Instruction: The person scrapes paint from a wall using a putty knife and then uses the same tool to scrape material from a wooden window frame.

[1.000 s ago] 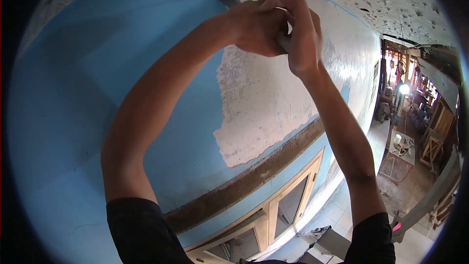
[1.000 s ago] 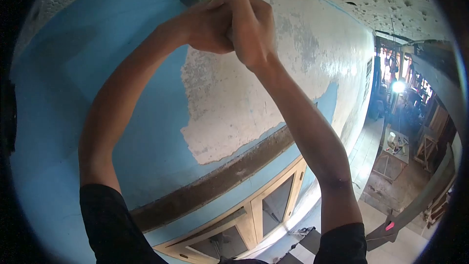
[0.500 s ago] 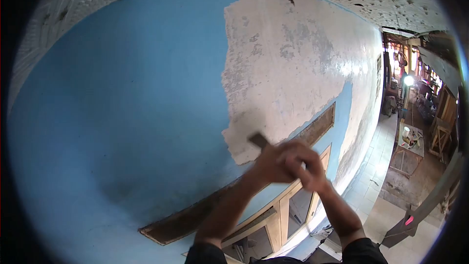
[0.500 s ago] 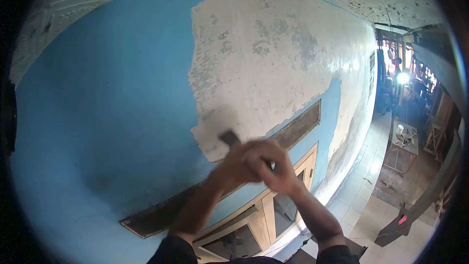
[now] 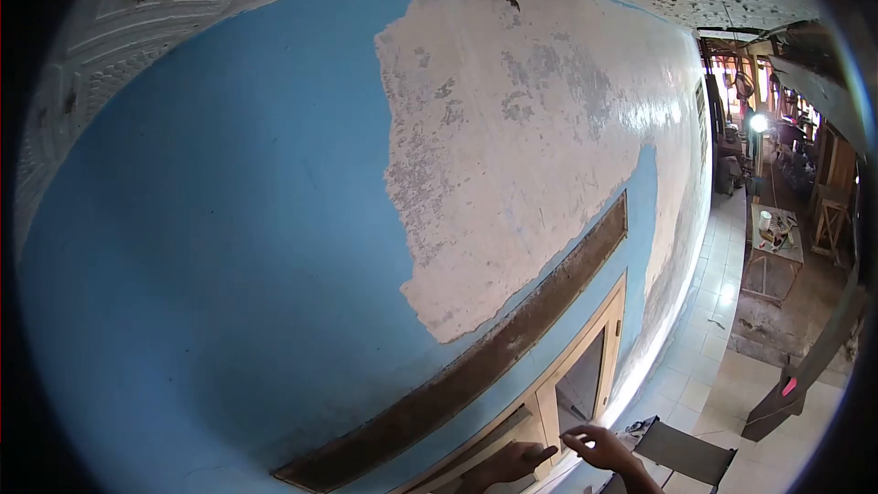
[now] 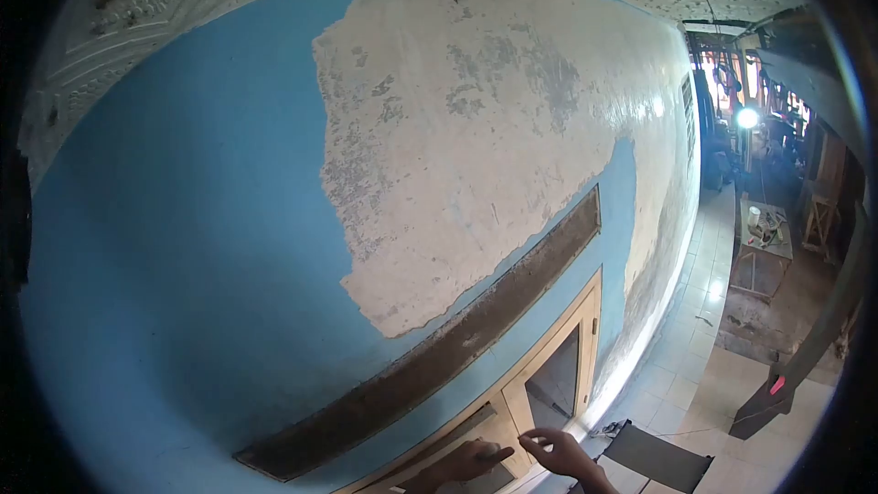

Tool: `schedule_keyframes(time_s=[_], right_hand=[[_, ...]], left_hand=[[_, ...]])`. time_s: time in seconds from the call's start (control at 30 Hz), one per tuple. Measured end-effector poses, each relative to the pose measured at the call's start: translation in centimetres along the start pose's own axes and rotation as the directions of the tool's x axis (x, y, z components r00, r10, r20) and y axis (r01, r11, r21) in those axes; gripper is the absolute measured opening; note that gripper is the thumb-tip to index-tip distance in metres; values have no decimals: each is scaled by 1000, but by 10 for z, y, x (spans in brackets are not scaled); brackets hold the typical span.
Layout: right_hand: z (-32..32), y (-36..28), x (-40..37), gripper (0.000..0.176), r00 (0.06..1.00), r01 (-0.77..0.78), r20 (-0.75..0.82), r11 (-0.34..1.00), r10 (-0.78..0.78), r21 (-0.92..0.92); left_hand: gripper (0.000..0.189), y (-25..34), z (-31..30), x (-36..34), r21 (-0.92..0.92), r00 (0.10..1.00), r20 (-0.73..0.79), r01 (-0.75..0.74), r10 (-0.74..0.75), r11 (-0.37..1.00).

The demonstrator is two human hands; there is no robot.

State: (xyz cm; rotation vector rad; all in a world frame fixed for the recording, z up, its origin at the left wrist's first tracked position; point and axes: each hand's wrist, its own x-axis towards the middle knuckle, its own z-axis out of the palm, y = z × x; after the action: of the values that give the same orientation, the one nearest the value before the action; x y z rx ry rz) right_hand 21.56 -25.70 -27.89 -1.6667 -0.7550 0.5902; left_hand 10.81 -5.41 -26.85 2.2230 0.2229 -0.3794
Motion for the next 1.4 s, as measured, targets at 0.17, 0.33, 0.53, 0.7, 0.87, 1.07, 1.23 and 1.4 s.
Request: schedule_keyframes(time_s=[0.17,0.33,0.53,0.7,0.87,1.07,1.23,1.4], right_hand=[[6,10,-8,36,996,2,89,988,12,-157],[-5,-76,8,35,971,232,64,972,-229,-44],[-31,-224,28,54,516,854,130,496,-847,-158],[-41,-330,54,67,146,974,153,115,-977,-196],[-49,-405,105,55,-130,886,66,-146,-989,-439],[-52,-455,158,43,-351,800,-24,-287,-936,-527],[-54,-461,168,38,-351,810,-32,-287,-936,-511],[-64,-458,155,36,-408,777,124,-415,-905,-473]], left_hand=[[45,15,5,-34,-206,979,-192,31,-72,978],[25,12,-13,-33,-3,940,-199,-283,277,959],[12,171,-123,-93,647,658,-16,-567,753,510],[14,277,-208,-97,963,272,124,-266,954,-49],[10,343,-313,-82,920,111,374,-165,921,-354],[10,373,-367,-81,915,245,337,141,909,-377],[10,377,-378,-74,918,298,309,154,903,-365],[12,371,-365,-71,965,253,230,64,940,-253]])
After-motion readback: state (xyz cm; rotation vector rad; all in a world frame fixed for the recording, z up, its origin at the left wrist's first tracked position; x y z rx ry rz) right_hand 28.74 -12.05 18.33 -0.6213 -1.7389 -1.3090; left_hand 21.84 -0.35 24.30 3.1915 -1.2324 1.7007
